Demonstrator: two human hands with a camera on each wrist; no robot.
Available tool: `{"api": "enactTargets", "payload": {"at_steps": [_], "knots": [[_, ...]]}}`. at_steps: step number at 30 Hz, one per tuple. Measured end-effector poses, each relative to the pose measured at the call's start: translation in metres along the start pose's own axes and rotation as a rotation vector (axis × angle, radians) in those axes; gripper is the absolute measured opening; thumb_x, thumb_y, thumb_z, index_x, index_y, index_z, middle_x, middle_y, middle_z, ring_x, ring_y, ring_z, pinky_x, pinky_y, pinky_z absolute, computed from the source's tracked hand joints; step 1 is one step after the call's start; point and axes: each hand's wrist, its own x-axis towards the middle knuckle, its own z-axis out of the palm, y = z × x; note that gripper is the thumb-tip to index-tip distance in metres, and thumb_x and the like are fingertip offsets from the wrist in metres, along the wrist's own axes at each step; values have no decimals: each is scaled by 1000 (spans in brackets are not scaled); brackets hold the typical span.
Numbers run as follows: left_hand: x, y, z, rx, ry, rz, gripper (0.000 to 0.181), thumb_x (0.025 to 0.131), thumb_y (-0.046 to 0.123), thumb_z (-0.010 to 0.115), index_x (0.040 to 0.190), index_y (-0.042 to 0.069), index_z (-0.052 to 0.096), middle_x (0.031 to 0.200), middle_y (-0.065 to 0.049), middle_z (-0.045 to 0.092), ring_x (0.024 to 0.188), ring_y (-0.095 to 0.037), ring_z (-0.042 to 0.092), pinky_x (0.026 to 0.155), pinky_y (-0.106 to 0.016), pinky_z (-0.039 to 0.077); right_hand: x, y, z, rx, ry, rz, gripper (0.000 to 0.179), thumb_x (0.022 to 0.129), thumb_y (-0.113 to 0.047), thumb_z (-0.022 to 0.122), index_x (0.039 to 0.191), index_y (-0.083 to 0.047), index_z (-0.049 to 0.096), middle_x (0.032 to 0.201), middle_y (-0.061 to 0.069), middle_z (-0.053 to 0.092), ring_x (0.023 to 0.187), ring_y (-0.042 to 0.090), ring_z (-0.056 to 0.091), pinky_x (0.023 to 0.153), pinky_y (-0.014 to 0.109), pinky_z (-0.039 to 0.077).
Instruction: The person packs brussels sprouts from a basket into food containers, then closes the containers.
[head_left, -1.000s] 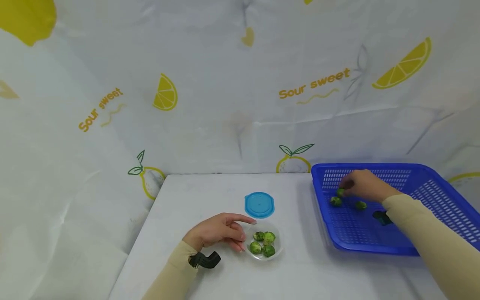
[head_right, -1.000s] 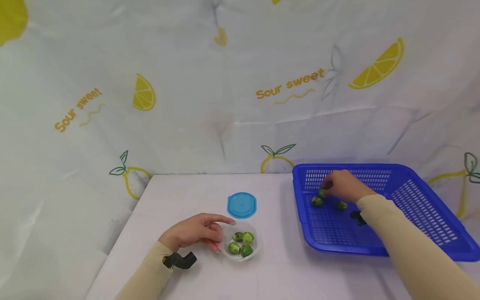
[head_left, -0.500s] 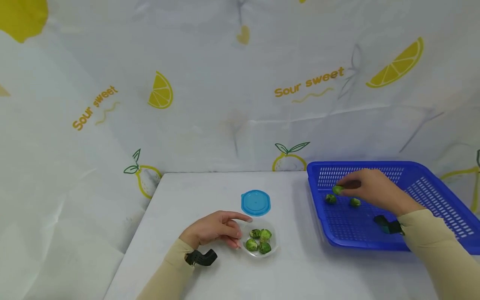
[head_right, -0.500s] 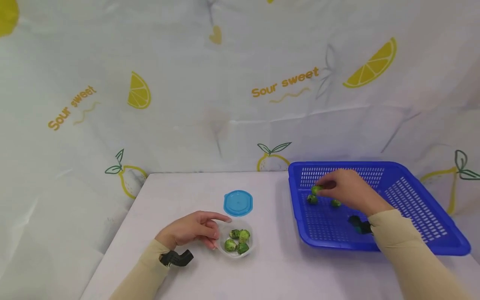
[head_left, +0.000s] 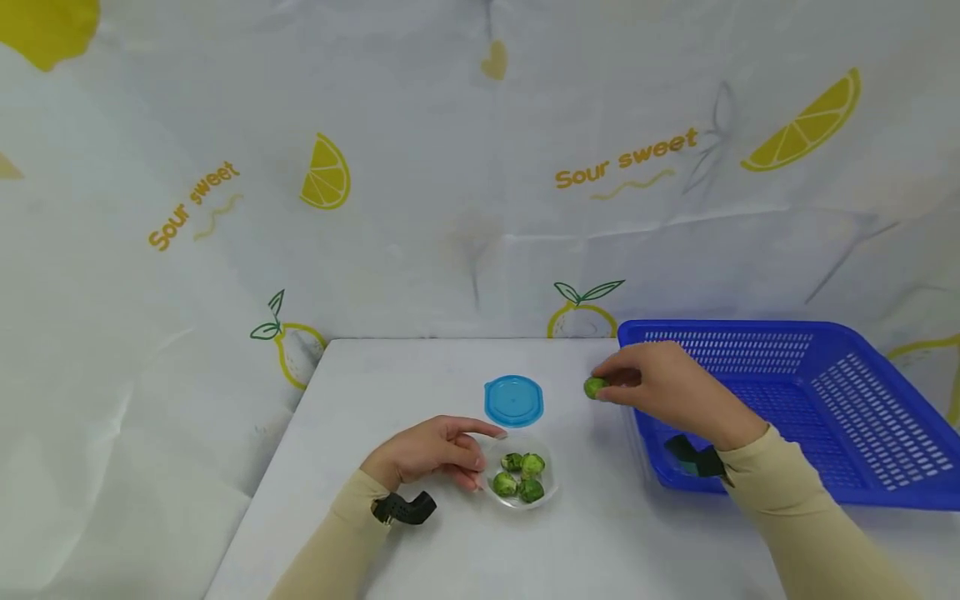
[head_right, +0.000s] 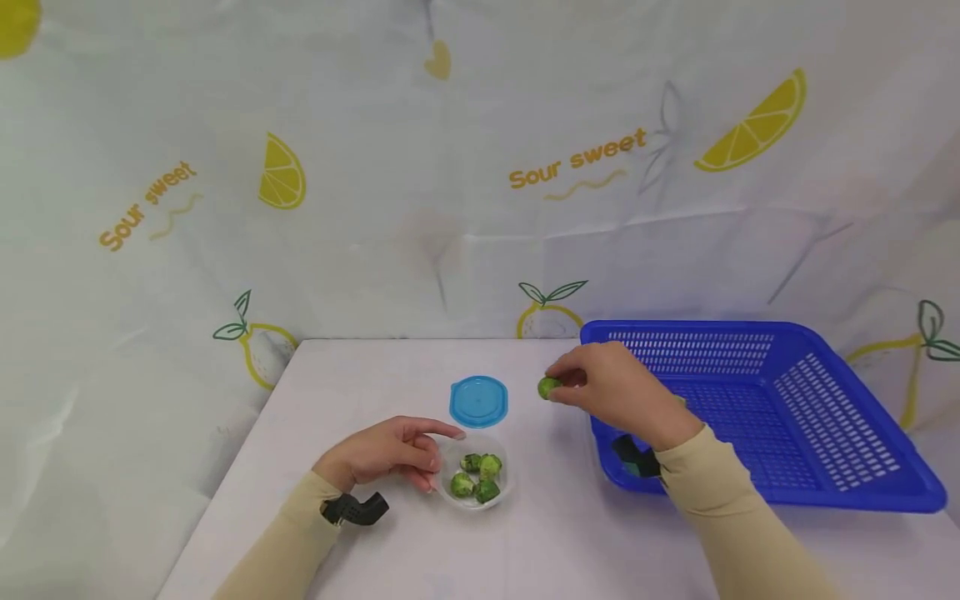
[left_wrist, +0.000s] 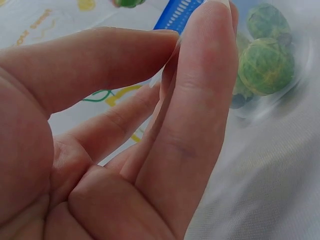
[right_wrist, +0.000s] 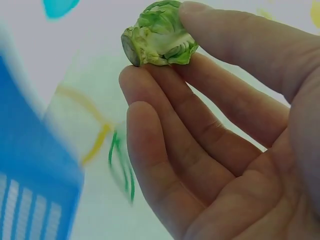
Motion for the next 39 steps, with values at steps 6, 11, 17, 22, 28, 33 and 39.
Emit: {"api": "enactTargets", "payload": {"at_steps": [6,11,17,22,28,33,39], "knots": [[0,0,0,-10,-5,-1,51,101,5,70,151,12,62,101,-9,77,87,-19,80,83,-35,70,16,-27,41,37,-44,-95,22,95,-21,85,115,-13,83,103,-6,78,92,7,71,80,28,65],[0,-1,-1,-21,-21,4,52,102,5,69,153,10,60,99,-7,77,86,-18,80,82,-34,70,22,-37,67,67,-57,-150,20,95,-23,85,113,-14,83,98,-8,77,87,3,68,76,23,61],[0,-1,-1,-28,-19,0,55,101,4,69,154,11,58,99,-7,76,86,-19,80,83,-35,70,23,-45,89,155,-74,-157,21,94,-23,86,112,-13,83,95,-8,77,86,4,68,76,21,60],[-1,0,-1,-28,-12,0,56,101,4,70,154,11,59,99,-7,76,85,-19,80,83,-36,70,21,-46,105,206,-97,-153,21,94,-22,86,111,-11,83,94,-9,77,85,4,69,74,20,60],[-1,-1,-2,-27,-22,5,55,100,4,70,154,12,60,99,-7,77,85,-18,80,83,-36,70,20,-44,116,222,-95,-167,20,93,-21,87,110,-11,83,92,-9,77,84,4,69,73,19,58],[0,-3,-2,-41,-38,7,55,101,4,69,154,11,59,99,-8,77,87,-19,80,83,-35,70,20,-43,119,203,-100,-172,20,93,-21,87,110,-10,83,92,-9,77,83,2,68,72,19,58],[1,-2,-3,-30,-20,-1,55,100,3,70,153,12,60,99,-8,76,86,-20,80,83,-36,70,23,-44,124,185,-108,-175,21,92,-20,87,110,-9,84,92,-8,78,83,1,68,72,19,59]]}}
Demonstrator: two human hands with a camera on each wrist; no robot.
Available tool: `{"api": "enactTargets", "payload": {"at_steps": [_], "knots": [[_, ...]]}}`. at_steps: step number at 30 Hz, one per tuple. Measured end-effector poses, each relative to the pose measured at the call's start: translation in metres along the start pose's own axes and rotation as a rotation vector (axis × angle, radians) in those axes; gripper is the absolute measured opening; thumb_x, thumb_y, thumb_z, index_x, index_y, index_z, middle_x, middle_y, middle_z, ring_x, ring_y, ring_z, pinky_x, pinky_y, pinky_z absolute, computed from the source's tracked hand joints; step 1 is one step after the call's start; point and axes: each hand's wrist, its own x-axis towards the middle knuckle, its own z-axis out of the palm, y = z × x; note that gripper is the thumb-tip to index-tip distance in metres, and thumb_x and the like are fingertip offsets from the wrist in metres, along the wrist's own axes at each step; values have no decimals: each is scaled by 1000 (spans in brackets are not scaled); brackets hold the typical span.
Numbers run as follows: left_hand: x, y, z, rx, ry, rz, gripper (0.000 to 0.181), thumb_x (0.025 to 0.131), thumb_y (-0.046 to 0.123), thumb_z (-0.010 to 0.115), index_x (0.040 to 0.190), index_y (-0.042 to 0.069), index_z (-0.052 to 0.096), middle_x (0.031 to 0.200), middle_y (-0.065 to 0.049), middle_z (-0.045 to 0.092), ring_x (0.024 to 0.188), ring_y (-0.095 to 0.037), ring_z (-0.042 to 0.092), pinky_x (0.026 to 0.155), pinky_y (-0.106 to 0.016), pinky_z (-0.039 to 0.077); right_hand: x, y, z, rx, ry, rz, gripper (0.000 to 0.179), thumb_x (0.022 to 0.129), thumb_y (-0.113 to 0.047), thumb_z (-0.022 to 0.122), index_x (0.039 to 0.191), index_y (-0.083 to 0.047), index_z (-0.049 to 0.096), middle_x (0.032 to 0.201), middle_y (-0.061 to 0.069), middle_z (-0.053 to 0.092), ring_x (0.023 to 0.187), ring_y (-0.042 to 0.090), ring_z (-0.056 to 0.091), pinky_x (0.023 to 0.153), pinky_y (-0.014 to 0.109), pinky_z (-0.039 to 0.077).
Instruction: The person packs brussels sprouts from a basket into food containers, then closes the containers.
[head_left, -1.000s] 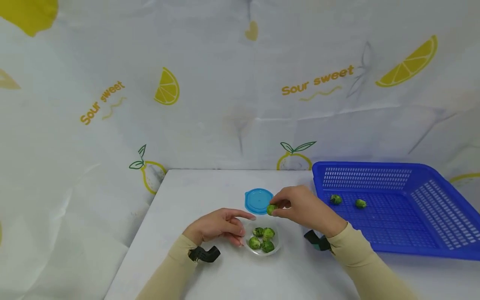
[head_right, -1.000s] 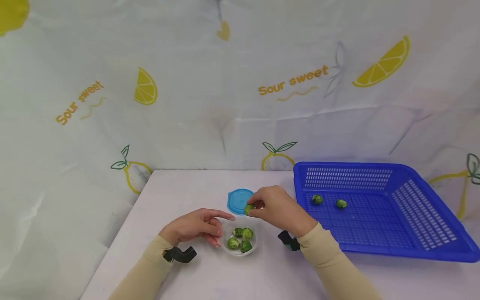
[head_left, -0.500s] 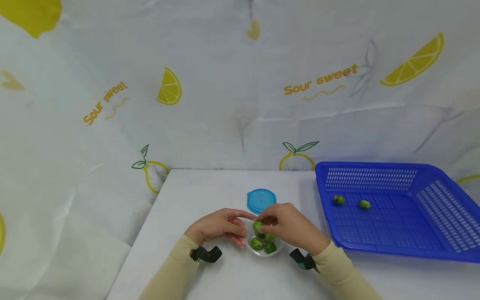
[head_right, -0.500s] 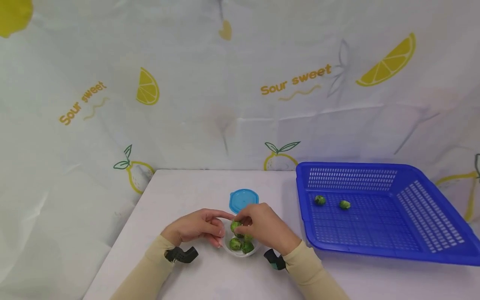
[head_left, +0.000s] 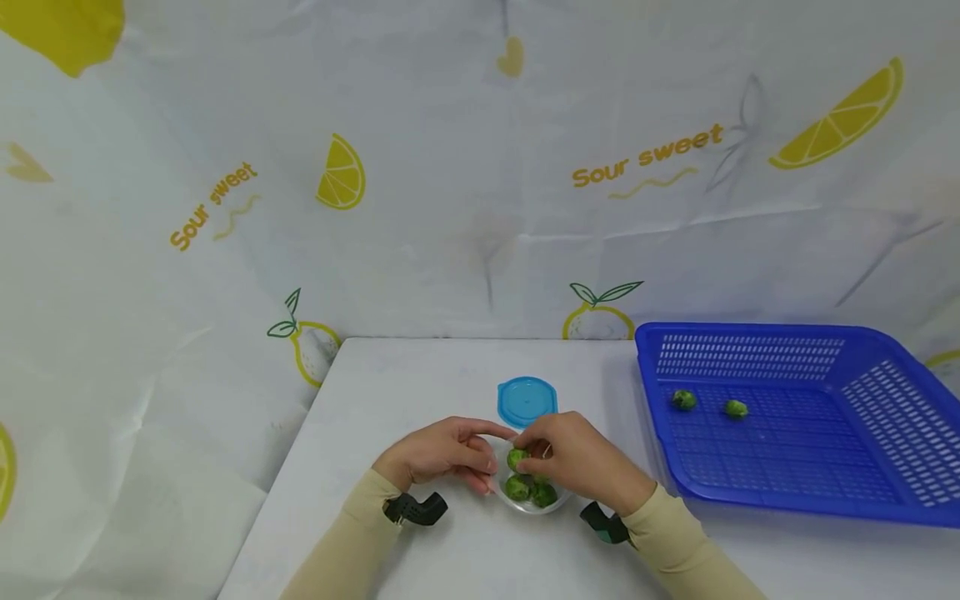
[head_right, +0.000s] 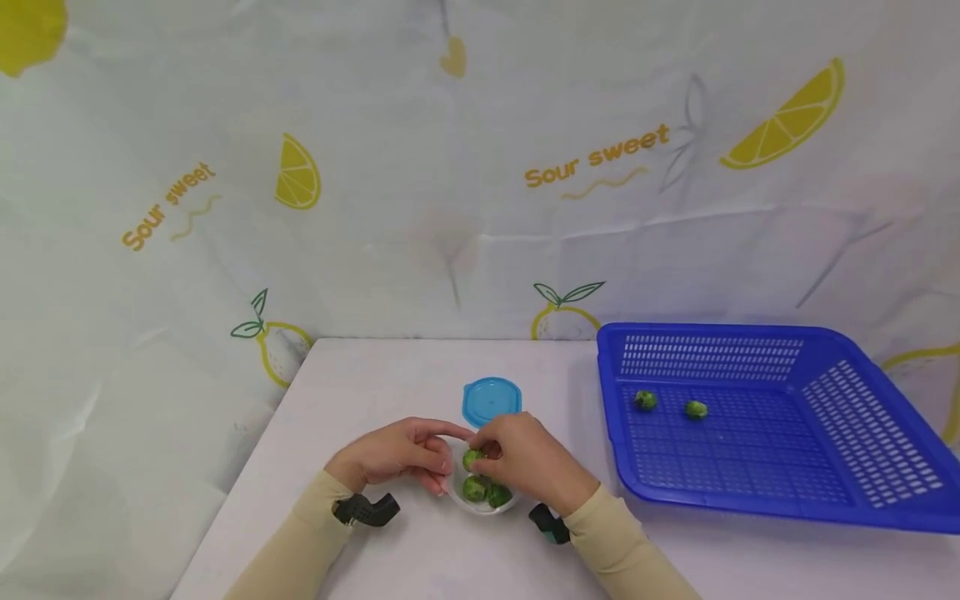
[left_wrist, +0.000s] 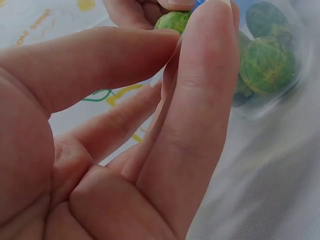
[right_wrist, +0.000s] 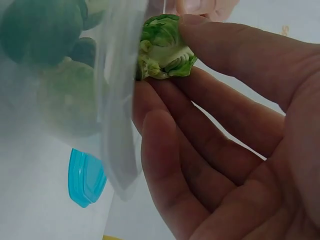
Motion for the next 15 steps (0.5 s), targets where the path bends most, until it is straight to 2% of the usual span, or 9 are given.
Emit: {"api": "enactTargets", "payload": {"at_steps": [9,15], "knots": [[-1,3,2,-3,0,-3,56,100,1,70,154,12,60,98,-8,76,84,-19,80,82,-35,70,1,-2,8,-43,-2,12,17,92,-19,87,106,-10,83,91,-7,78,84,3,68,75,23,61],[-2,3,2,-3,4,2,55,100,2,70,153,12,60,99,-8,77,84,-18,80,82,-35,70,2,-7,13,-95,16,48,16,90,-20,89,103,-11,84,89,-8,77,84,6,68,74,26,61]]}}
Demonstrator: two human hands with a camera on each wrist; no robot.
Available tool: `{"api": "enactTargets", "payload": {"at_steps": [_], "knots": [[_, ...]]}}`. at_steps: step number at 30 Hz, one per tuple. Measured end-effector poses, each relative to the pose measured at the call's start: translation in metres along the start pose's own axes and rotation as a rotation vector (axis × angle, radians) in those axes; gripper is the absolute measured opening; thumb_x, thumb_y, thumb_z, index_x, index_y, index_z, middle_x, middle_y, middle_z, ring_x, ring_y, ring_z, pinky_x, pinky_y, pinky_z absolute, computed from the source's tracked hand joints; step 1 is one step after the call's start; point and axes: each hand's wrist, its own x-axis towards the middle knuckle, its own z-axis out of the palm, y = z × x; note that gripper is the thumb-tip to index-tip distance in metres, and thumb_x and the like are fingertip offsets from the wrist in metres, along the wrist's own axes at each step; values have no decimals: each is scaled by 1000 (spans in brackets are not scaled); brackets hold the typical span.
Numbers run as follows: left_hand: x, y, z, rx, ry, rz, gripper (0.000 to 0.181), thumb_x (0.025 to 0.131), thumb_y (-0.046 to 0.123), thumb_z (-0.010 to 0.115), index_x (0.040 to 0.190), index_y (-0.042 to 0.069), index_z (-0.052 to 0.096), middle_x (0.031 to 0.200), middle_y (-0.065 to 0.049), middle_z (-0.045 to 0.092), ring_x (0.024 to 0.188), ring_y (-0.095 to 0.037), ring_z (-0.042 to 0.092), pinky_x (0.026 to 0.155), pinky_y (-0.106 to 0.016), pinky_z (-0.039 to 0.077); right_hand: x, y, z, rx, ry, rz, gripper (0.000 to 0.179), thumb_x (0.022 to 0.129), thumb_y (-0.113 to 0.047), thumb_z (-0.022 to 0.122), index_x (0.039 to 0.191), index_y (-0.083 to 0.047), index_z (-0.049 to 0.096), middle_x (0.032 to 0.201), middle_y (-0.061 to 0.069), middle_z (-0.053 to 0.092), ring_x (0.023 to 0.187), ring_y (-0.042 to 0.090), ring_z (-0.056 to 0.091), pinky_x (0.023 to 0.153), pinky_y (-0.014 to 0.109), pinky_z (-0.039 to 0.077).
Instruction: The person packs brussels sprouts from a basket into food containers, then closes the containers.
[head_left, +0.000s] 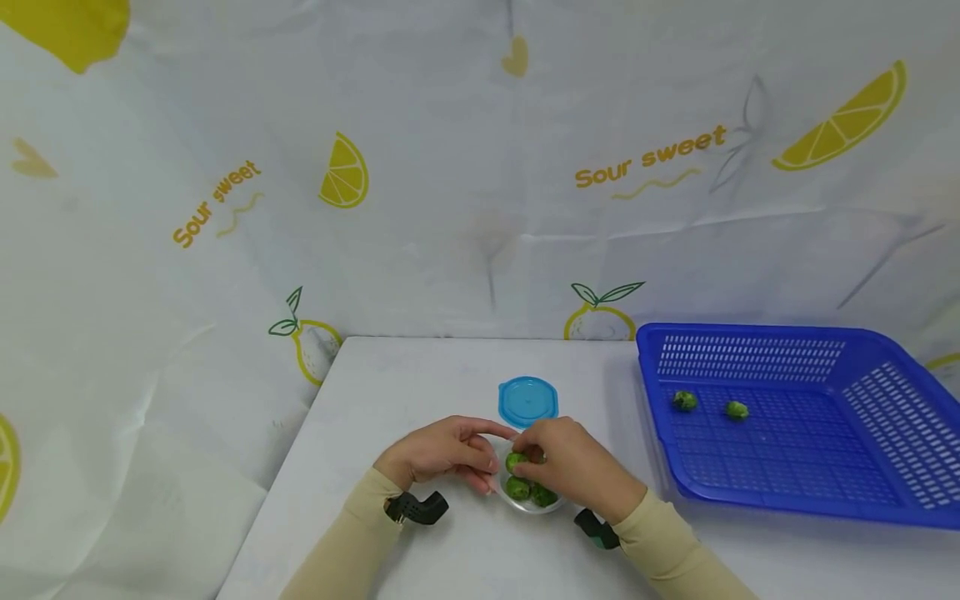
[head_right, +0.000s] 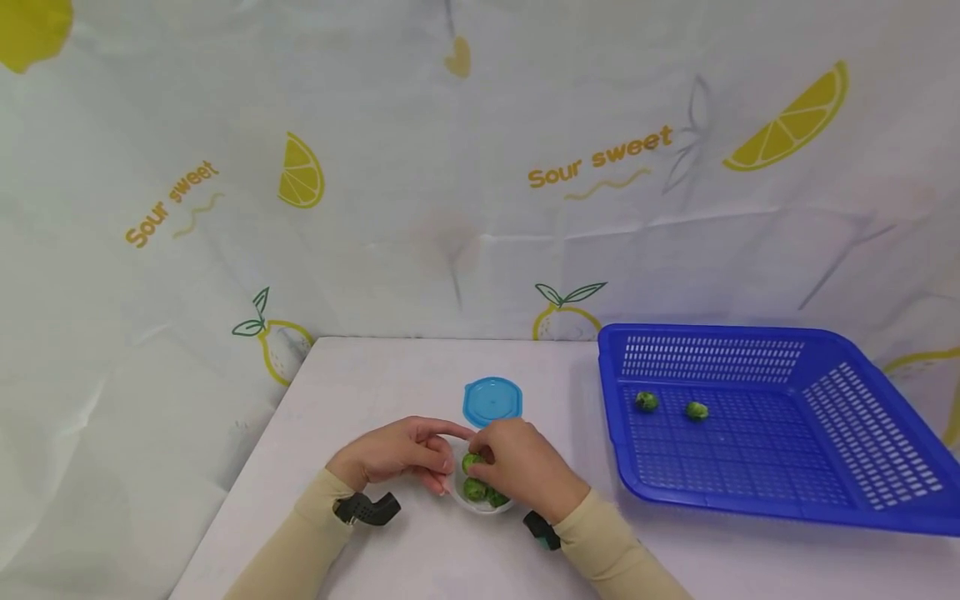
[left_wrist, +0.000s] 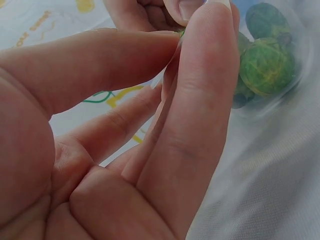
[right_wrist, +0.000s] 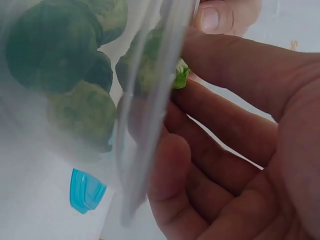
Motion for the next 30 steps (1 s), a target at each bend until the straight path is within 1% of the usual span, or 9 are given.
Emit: {"api": "enactTargets", "payload": {"at_steps": [4,10,13,17,20,24,27,30], "knots": [[3,4,2,7,-6,-2,55,100,1,70,154,12,60,99,-8,77,84,-19,80,82,-35,70,-4,-1,-5,-18,24,9,17,91,-21,88,104,-10,84,92,-7,78,86,8,69,76,28,62],[8,8,5,29,-13,-6,53,101,3,69,153,13,60,98,-7,77,84,-19,80,83,-36,70,-13,1,-20,-31,73,37,17,93,-20,86,107,-11,84,94,-6,79,90,12,72,79,31,63],[8,5,4,41,-5,-11,52,101,5,70,151,15,62,98,-9,77,85,-21,80,84,-38,70,-18,0,-27,-35,79,59,16,94,-21,86,107,-12,84,94,-7,78,90,12,71,77,29,62],[4,1,2,49,26,-18,49,101,7,72,149,17,65,99,-11,78,84,-22,80,83,-39,70,-27,0,-41,-46,85,69,16,95,-21,85,109,-13,84,96,-8,77,92,11,70,76,26,61],[1,0,1,49,42,-17,50,101,8,73,149,17,65,99,-11,78,84,-21,80,82,-38,70,-36,5,-60,-72,90,81,16,96,-23,84,110,-15,83,99,-9,77,92,9,69,78,28,62],[-1,-1,2,38,37,-13,52,100,7,73,151,14,63,99,-11,78,84,-21,80,82,-38,70,-51,19,-92,-111,112,110,16,97,-22,83,111,-16,82,101,-7,78,91,7,70,79,32,63],[0,-2,2,27,23,-15,54,100,7,74,152,14,62,99,-10,78,85,-20,80,83,-37,70,-62,38,-119,-146,123,111,16,97,-18,82,113,-14,82,102,-6,79,90,8,71,78,33,64],[1,-3,2,18,9,-17,55,100,7,74,153,14,61,99,-9,78,86,-19,80,83,-36,70,-71,63,-145,-169,102,96,18,97,-17,81,115,-13,82,105,-5,80,92,10,73,79,34,65]]}}
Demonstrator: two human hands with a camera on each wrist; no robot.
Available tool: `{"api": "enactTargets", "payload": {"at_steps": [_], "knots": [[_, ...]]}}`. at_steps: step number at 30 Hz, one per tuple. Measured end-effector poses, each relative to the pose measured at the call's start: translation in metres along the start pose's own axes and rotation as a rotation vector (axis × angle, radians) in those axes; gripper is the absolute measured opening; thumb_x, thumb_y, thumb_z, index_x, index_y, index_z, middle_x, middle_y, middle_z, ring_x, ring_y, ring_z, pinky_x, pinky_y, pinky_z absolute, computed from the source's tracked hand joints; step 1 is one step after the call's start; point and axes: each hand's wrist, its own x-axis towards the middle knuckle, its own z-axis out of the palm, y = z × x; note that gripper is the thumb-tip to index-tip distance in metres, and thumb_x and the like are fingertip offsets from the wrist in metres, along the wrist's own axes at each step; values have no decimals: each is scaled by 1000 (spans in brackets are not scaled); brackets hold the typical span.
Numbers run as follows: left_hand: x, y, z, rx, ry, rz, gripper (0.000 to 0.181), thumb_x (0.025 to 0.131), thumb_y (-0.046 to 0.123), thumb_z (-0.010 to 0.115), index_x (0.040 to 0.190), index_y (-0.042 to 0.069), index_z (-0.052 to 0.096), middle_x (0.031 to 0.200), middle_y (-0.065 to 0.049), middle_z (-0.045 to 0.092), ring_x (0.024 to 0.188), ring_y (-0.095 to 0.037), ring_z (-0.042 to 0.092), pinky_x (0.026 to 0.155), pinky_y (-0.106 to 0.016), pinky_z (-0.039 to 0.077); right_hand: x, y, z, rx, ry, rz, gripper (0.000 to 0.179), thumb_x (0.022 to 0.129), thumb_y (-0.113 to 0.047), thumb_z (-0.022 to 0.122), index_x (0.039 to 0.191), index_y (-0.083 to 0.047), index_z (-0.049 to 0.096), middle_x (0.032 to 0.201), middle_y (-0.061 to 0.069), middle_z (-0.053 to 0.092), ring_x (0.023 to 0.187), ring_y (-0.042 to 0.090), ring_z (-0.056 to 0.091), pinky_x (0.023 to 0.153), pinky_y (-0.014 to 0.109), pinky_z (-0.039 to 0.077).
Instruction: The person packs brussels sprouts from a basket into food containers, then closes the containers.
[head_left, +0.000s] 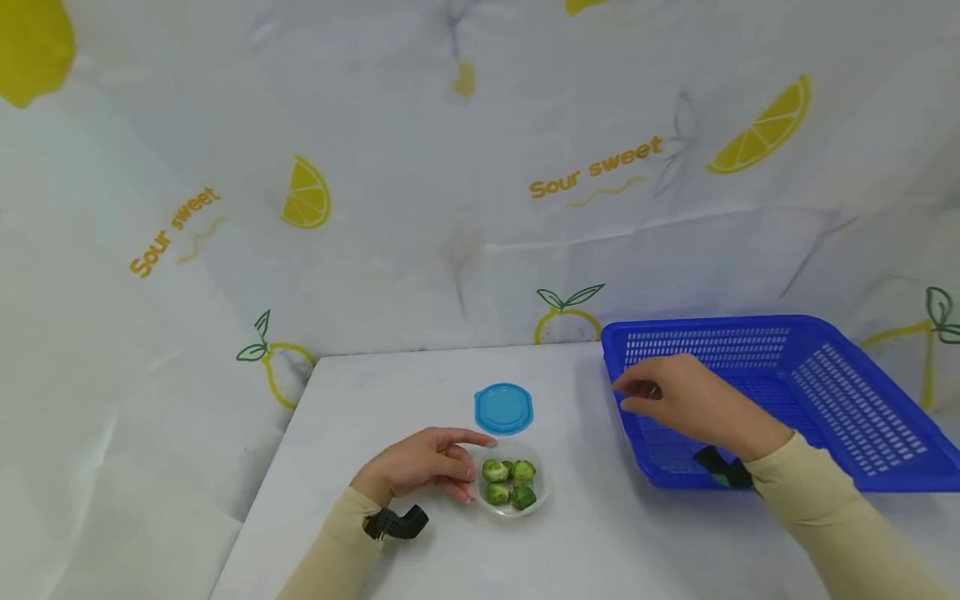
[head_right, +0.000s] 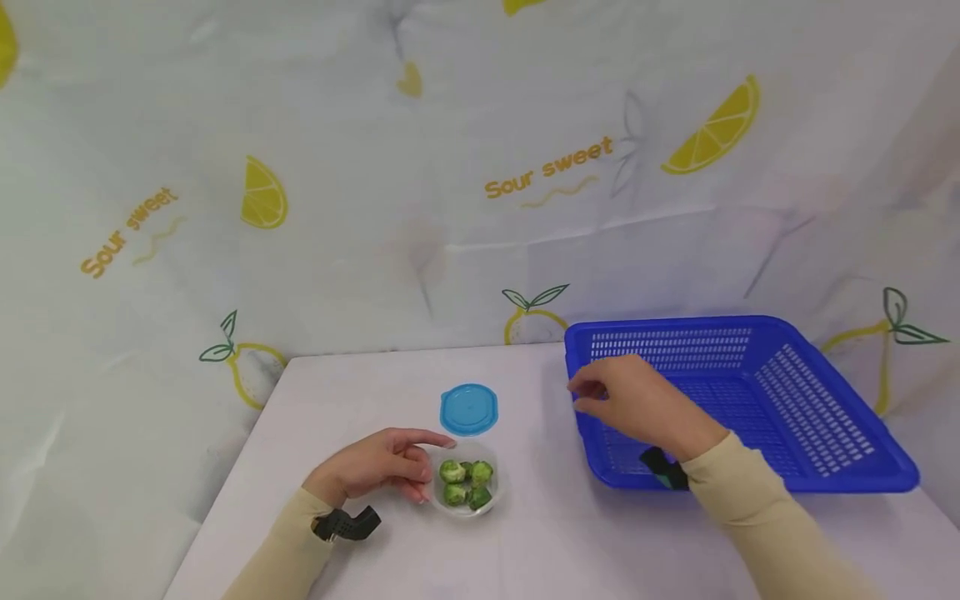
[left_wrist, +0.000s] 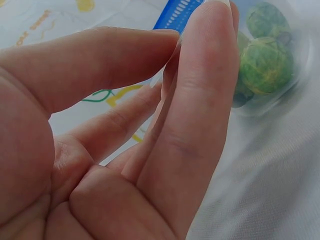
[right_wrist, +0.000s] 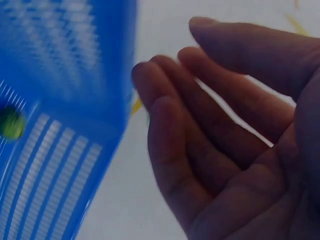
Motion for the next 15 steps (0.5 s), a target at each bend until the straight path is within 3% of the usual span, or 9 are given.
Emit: {"api": "enactTargets", "payload": {"at_steps": [7,15], "knots": [[0,-2,-1,-10,-5,4,58,99,7,74,155,12,59,99,-8,77,86,-19,80,83,-36,70,1,77,-29,-17,-104,59,22,98,-16,80,120,-15,81,117,2,81,103,20,77,85,39,67],[-1,0,2,-14,1,-3,59,99,7,75,155,10,58,97,-6,77,85,-18,80,82,-34,70,-2,136,-31,69,-220,171,31,98,-13,78,127,-1,77,124,17,79,111,33,75,94,54,66]]}}
